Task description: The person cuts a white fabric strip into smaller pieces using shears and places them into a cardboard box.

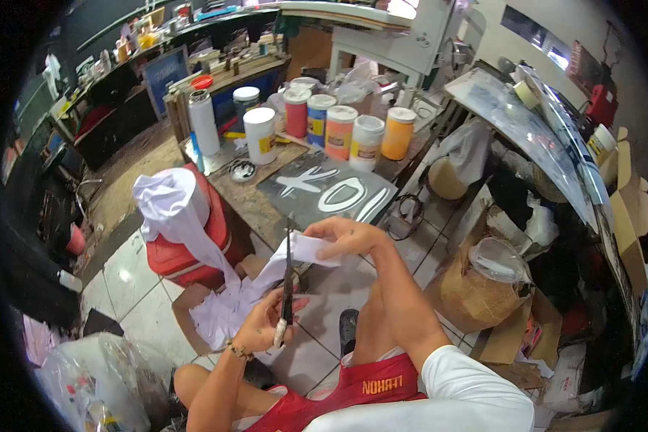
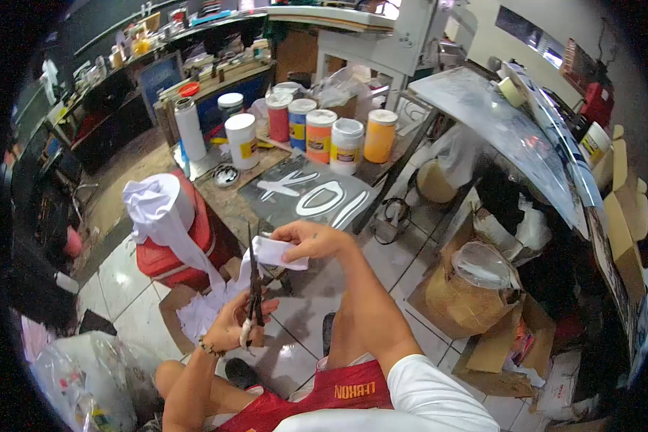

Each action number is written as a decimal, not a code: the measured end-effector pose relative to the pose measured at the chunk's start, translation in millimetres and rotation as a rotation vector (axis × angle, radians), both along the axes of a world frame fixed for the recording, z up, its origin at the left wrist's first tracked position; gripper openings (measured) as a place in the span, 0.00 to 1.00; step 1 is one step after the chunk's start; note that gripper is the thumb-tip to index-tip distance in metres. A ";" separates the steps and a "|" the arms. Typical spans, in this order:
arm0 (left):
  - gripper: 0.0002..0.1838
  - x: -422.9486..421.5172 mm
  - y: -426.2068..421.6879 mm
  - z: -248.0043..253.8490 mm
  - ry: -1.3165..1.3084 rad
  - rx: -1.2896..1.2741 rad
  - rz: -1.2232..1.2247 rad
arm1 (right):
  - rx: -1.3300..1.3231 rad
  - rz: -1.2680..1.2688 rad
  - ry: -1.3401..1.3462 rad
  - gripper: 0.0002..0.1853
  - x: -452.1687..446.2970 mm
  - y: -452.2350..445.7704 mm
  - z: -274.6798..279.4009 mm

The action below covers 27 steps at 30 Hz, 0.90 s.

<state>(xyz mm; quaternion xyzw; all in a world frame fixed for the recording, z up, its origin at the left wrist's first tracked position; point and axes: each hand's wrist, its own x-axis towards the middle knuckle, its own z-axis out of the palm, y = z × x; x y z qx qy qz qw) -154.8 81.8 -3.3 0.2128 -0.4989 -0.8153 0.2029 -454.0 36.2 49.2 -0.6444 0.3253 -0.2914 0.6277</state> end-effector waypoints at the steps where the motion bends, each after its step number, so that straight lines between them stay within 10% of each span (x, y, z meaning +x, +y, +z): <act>1: 0.46 0.8 0.2 -2.1 0.010 -0.014 -0.023 | -0.014 -0.023 0.010 0.27 4.1 -1.3 -2.1; 10: 0.50 2.2 -1.1 -8.8 0.052 0.258 0.059 | 0.013 -0.132 -0.039 0.19 32.3 -1.1 -6.6; 13: 0.36 2.6 3.1 1.0 0.061 -0.256 0.046 | -0.137 -0.166 -0.150 0.21 45.6 -1.8 -6.0; 16: 0.53 0.2 0.4 7.5 0.094 0.221 0.109 | -0.113 -0.179 -0.288 0.26 62.7 6.7 3.3; 26: 0.45 2.8 -8.4 -13.4 0.267 0.198 0.144 | 0.016 -0.029 -0.316 0.21 68.6 1.0 -11.3; 27: 0.44 1.5 -11.8 0.2 0.234 0.545 0.164 | 0.034 -0.019 -0.245 0.22 68.2 0.8 -7.6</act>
